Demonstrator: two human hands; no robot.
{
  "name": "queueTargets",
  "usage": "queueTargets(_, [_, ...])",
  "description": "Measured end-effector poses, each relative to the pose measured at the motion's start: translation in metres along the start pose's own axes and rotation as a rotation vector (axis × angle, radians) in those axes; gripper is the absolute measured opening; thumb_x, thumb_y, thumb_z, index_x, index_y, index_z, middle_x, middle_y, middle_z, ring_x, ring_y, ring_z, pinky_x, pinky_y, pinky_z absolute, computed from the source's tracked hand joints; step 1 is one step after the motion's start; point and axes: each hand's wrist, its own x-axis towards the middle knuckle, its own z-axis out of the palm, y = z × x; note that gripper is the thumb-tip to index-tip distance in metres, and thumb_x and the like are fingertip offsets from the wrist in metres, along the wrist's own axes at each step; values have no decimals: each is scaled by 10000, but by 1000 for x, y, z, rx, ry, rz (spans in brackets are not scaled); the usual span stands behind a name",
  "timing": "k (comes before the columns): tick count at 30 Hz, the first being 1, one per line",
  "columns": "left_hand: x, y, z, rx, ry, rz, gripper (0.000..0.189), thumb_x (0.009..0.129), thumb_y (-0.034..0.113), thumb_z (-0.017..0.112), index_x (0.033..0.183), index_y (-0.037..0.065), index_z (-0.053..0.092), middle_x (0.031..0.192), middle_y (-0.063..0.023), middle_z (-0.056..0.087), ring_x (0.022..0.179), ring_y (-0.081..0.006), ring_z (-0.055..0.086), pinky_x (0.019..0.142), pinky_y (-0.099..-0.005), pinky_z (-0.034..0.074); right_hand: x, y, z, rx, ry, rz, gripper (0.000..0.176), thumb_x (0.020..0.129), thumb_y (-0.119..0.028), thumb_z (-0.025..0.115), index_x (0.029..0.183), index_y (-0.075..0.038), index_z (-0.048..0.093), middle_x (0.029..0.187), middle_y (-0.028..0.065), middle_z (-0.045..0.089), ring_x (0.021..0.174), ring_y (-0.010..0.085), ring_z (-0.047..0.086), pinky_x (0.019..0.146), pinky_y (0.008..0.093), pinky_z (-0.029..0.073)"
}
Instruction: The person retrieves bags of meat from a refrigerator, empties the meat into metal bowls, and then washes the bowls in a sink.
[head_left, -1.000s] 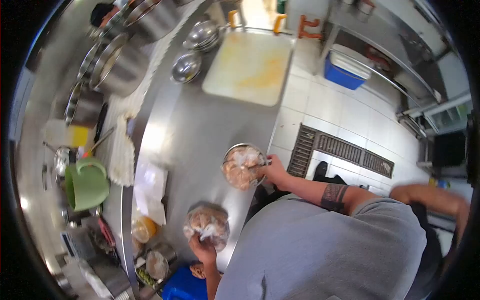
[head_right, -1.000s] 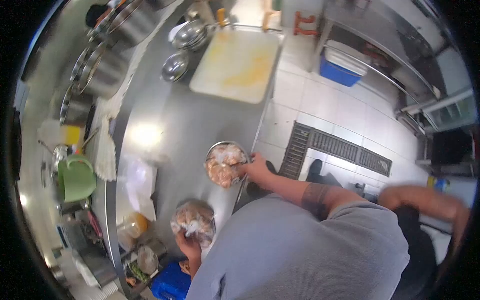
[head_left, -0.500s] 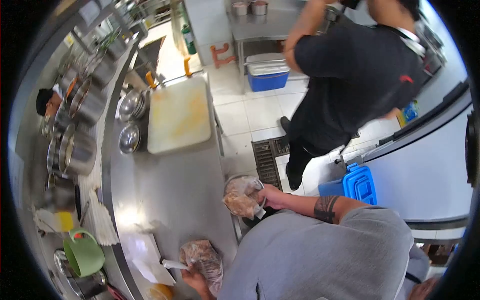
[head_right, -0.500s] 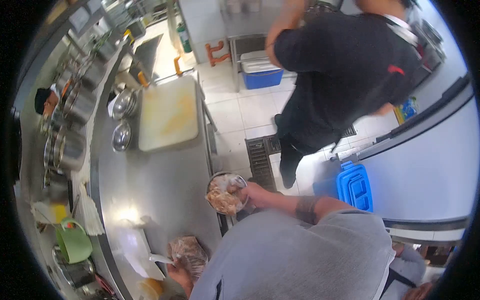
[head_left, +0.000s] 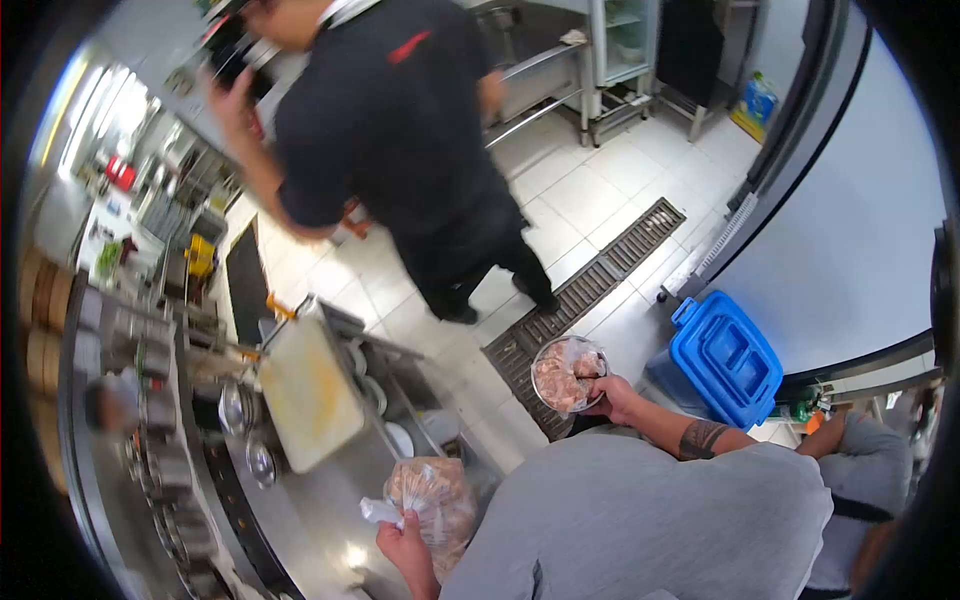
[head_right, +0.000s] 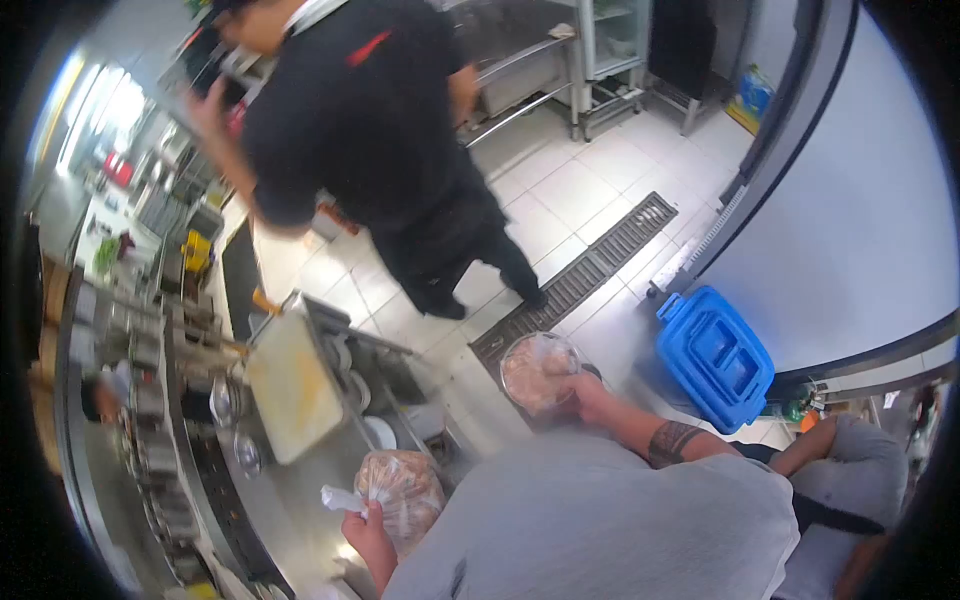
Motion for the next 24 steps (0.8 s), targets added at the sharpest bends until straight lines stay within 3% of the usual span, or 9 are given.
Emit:
queueTargets(3, [46,33,87,61,-77,-19,83,919,-2,684,980,-40,642,896,-25,644,779,-98,550,727,-269,458,16,-62,-37,120,16,-29,467,749,-14,545,1213,33,555,1103,187,663,1009,361,694,892,554,604])
queueTargets(4, [60,37,113,-10,-136,-20,161,914,-3,689,1062,-60,659,944,-52,675,815,-113,578,763,-279,472,19,-80,-54,119,33,-16,467,746,-14,540,1209,41,560,1122,191,663,1025,364,692,910,553,595])
queueTargets(10, [125,93,281,-66,-215,-24,266,888,-16,707,1139,-91,658,1027,-111,701,899,-162,619,830,-301,482,50,-217,-125,238,81,-140,501,755,-33,542,1244,77,548,1195,210,647,1046,389,682,969,541,569])
queueTargets(16, [194,157,437,71,-413,-54,271,870,-11,716,1116,-105,651,961,-111,705,837,-152,623,783,-310,499,86,-339,-187,348,226,-253,558,794,-59,543,1334,73,496,1265,229,624,1154,411,646,1029,574,520])
queueTargets(20, [289,141,556,30,-576,-80,275,825,12,756,1054,-101,656,861,-71,676,756,-123,594,693,-296,488,125,-392,-220,511,321,-320,654,804,-85,527,1437,47,424,1343,242,591,1242,419,596,1065,598,475])
queueTargets(21, [315,142,590,90,-613,28,255,825,30,731,1044,-83,664,848,-61,666,757,-124,592,689,-296,485,118,-414,-208,540,331,-361,670,808,-93,514,1457,34,408,1356,232,584,1244,413,598,1067,604,471])
queueTargets(23, [346,165,657,47,-763,-44,228,838,51,694,1033,-65,673,863,-56,671,772,-127,598,695,-297,486,124,-444,-229,666,399,-318,700,794,-97,516,1478,7,403,1362,217,584,1241,412,598,1052,603,485])
queueTargets(24, [372,167,693,198,-832,98,188,888,69,625,1030,-41,682,876,-48,673,803,-122,599,713,-292,479,121,-464,-221,664,407,-409,711,786,-102,518,1481,-4,404,1358,215,587,1238,415,598,1038,600,499])
